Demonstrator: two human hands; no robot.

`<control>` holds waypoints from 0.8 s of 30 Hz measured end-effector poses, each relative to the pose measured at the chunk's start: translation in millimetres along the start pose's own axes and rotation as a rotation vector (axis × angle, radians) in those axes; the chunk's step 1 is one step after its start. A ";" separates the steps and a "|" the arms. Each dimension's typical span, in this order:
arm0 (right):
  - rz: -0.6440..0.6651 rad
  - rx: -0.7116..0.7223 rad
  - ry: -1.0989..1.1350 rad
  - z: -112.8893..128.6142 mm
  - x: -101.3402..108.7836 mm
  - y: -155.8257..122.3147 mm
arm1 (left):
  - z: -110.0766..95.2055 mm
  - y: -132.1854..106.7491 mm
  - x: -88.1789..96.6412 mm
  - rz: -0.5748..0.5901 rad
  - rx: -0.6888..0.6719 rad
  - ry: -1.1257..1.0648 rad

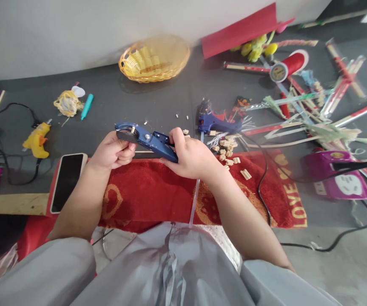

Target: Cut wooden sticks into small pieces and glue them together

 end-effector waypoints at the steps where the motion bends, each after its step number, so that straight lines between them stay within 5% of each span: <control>1: 0.009 -0.007 0.005 0.0 -0.1 0.1 | 0.4 0.1 0.1 0.006 0.008 0.001; 18: 0.133 -0.079 0.086 2.4 -4.5 0.4 | 2.2 0.0 4.4 -0.032 0.049 0.017; 24: 0.081 -0.095 0.091 -1.5 -7.6 2.1 | -0.1 5.6 12.3 -0.225 -0.133 0.289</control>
Point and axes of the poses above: each hand's wrist, its own y-axis towards the middle knuckle, its own x-axis out of the back of the hand, z = x × y, the point moved 6 cm from there along y, towards the middle knuckle, and after that the axes turned 1 degree about -z, right-handed, at the moved point
